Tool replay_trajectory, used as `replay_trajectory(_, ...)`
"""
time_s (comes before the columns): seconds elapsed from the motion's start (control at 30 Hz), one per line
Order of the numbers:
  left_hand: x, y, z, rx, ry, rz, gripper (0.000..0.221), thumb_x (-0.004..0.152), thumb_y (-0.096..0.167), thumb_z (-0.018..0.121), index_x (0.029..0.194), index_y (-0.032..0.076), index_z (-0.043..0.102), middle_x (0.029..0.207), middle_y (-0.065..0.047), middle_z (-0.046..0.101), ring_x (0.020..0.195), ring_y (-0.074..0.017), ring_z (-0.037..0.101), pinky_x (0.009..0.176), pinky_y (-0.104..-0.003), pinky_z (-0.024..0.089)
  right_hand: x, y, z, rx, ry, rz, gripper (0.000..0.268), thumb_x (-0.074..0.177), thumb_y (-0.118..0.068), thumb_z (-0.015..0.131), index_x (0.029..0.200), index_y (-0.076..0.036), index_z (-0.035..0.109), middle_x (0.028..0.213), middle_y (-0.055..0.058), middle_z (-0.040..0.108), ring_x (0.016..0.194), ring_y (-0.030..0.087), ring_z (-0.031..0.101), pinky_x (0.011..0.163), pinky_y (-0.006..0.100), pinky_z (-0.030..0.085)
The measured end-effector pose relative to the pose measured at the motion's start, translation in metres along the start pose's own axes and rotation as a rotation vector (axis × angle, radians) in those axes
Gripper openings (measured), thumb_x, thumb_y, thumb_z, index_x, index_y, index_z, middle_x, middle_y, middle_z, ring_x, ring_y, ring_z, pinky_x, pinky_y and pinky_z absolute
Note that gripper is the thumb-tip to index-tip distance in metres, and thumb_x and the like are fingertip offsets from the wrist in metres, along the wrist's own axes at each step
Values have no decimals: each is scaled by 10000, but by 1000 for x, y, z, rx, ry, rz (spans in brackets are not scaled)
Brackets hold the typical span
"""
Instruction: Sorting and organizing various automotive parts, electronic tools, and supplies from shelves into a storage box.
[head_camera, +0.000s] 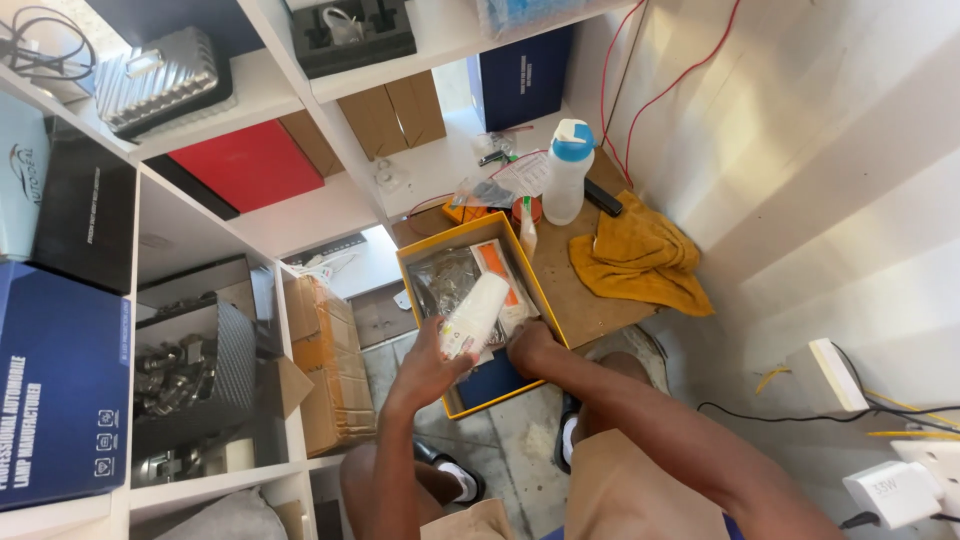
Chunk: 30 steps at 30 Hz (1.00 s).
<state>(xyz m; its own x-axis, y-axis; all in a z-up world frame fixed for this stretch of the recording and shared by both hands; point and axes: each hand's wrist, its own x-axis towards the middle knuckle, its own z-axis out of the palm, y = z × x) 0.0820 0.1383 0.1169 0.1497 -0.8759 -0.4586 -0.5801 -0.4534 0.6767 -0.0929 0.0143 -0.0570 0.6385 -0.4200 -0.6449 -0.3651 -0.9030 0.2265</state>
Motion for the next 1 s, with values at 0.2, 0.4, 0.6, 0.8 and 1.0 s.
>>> replay_trajectory(0.2, 22, -4, 29, 179, -26, 154, 957, 865, 386, 725, 1604, 65, 207, 1585, -308, 341, 1312, -565, 502, 1078, -645, 485, -22, -8, -5, 138, 148, 54, 413, 848, -224, 730, 1229, -69, 692, 1215, 157, 672, 1139, 375, 592, 923, 522, 506)
replay_trajectory(0.4, 17, 10, 14, 195, 55, 244, 954, 828, 304, 780, 1542, -34, 245, 1462, -332, 419, 1278, -601, 502, 1061, -672, 470, -50, 14, 14, 286, 713, -62, 296, 805, -110, 774, 1100, -107, 756, 1060, 136, 735, 992, 376, 701, 837, 479, 571)
replay_trajectory(0.6, 14, 7, -2, 499, -22, 222, 843, 777, 372, 842, 1431, 30, 435, 1348, -197, 507, 1240, -500, 566, 983, -591, 548, -25, 12, 18, 437, 368, 6, 530, 690, -258, 860, 1173, -110, 699, 1083, 125, 726, 1013, 423, 704, 817, 565, 590)
replay_trajectory(0.8, 19, 16, -2, 719, -89, 140, 811, 680, 314, 831, 1353, 40, 472, 1297, -175, 584, 1232, -442, 605, 933, -553, 574, -18, 2, 13, 263, 275, 142, 330, 837, -306, 812, 1142, -187, 775, 1177, 30, 711, 1171, 323, 661, 871, 391, 589)
replay_trajectory(1.0, 42, -3, 20, 871, 27, 102, 787, 636, 508, 798, 1267, 110, 546, 1206, -115, 631, 1157, -385, 648, 873, -509, 578, 27, 5, 69, 209, 369, 46, 228, 855, -217, 637, 1012, -137, 781, 1069, 160, 696, 1084, 429, 583, 840, 519, 519)
